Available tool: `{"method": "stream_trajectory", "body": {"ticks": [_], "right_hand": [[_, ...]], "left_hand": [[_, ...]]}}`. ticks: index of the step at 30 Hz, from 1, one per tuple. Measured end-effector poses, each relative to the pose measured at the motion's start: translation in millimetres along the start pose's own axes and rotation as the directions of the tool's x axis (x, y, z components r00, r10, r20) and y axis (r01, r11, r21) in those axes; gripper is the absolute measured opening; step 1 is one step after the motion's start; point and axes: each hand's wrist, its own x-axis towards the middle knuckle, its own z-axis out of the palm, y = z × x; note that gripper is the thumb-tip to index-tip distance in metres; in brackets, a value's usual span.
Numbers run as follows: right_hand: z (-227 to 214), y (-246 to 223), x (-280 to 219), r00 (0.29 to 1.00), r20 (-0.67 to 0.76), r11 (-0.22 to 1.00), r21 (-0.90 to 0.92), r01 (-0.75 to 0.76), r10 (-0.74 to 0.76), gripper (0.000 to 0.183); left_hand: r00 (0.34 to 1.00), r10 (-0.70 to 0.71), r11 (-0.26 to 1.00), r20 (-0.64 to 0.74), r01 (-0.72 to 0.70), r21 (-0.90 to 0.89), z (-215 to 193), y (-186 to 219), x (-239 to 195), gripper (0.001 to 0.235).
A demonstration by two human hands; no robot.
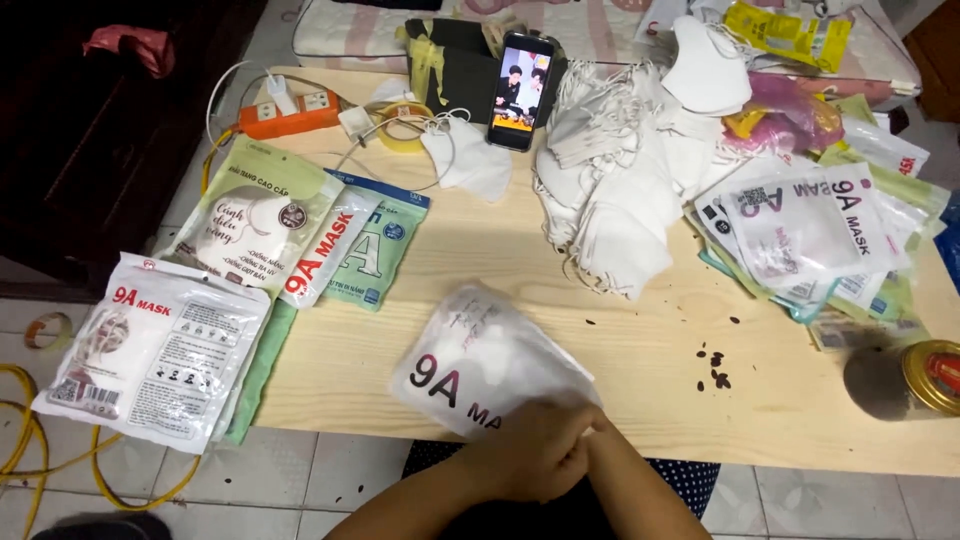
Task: Folding and stacking white face masks on a wooden table.
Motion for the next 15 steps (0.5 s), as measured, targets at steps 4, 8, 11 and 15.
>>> {"method": "stream_trajectory", "body": {"ticks": [4, 8, 11, 15], "right_hand": [[-13, 3, 5, 0.999, -0.028, 0.998, 0.061, 0.022, -0.02, 0.028], [-17, -3, 13, 0.998, -0.031, 0.992, 0.114, 0.054, -0.051, 0.03], [-16, -2, 14, 0.998, -0.028, 0.985, 0.158, 0.064, -0.06, 0.032], [-16, -3, 18, 0.996, -0.044, 0.971, 0.222, 0.089, -0.081, 0.035]], "left_hand": [[0.998, -0.017, 0.999, -0.064, 0.019, 0.039, -38, 6, -14, 0.011], [0.785, -0.049, 0.933, -0.617, 0.257, 0.253, -89, -35, -46, 0.073], [0.828, -0.453, 0.851, -0.331, 0.29, -0.438, -86, -48, -50, 0.072], [0.683, -0.653, 0.65, -0.328, 0.283, -0.706, -83, -73, -60, 0.06]]}}
